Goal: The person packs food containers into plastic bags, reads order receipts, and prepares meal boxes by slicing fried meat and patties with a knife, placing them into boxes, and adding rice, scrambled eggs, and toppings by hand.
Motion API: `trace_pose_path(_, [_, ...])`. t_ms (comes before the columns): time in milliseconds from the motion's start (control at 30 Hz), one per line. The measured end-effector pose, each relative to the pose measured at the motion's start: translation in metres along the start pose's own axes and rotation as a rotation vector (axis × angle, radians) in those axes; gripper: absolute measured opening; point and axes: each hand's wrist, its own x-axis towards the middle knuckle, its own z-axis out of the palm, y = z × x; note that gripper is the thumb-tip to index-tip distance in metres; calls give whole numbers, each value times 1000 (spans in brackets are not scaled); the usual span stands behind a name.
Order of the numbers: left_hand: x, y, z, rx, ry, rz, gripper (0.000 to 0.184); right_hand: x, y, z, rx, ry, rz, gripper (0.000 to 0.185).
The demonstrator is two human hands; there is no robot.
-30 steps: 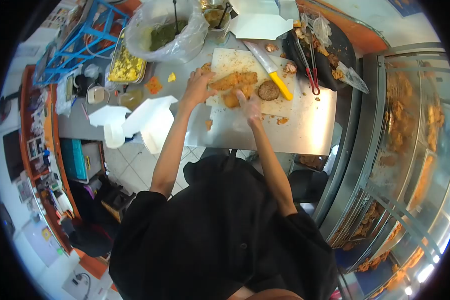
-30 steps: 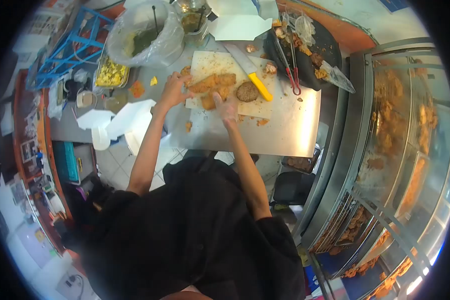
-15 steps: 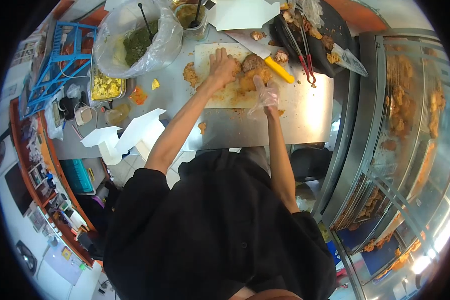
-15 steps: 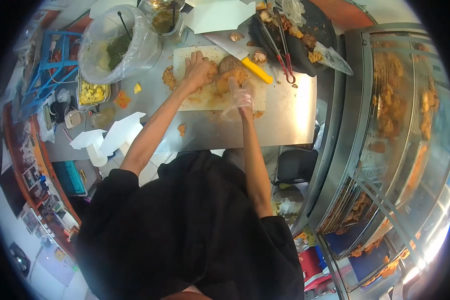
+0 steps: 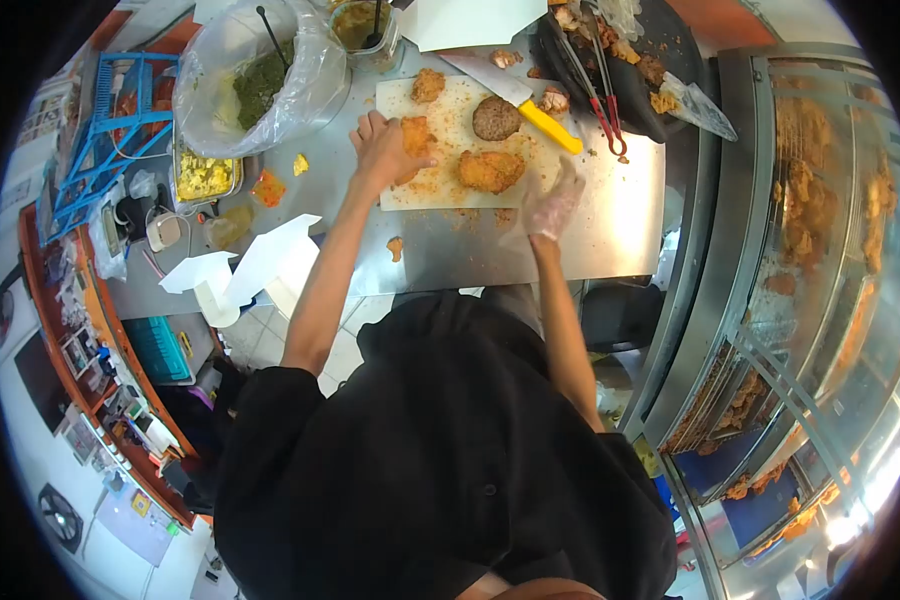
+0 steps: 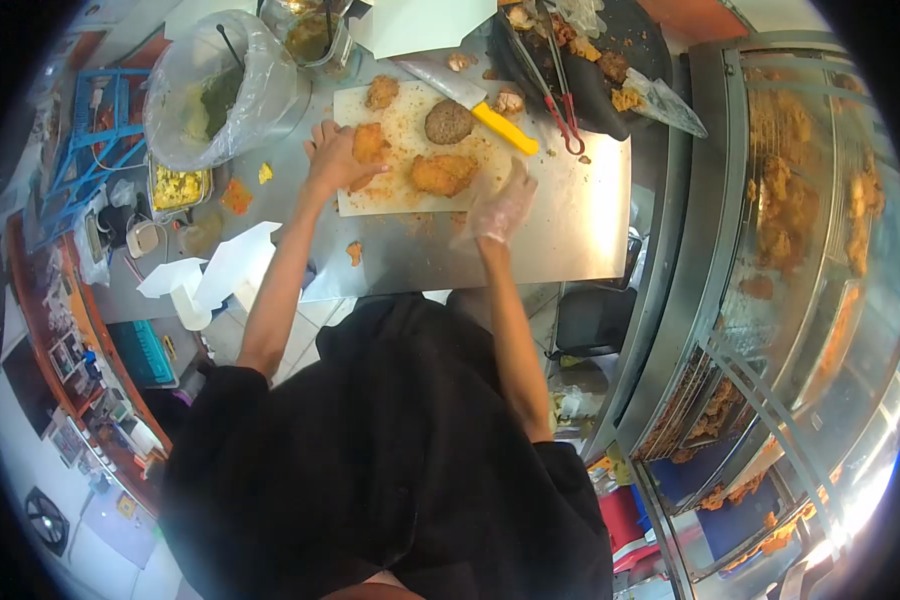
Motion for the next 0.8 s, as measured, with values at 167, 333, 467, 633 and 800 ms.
trace_pose_path(167, [-37, -21, 31, -60, 133, 194, 67, 89, 0, 17, -242, -260, -514, 58])
trace_pose_path(333, [-50, -29, 21, -73, 23, 275, 74, 116, 7, 36, -511, -415, -522, 64])
trace_pose_path(467, [-49, -19, 16, -114, 117, 303, 68, 102, 3, -21, -386, -500, -284, 54])
trace_pose_path(633, [-57, 20, -4, -342, 201, 326, 48, 9, 47, -115, -388, -587, 139, 53])
trace_pose_path(800, [-46, 78, -27, -550, 406, 468, 28, -83, 95, -113, 122, -490, 205, 43])
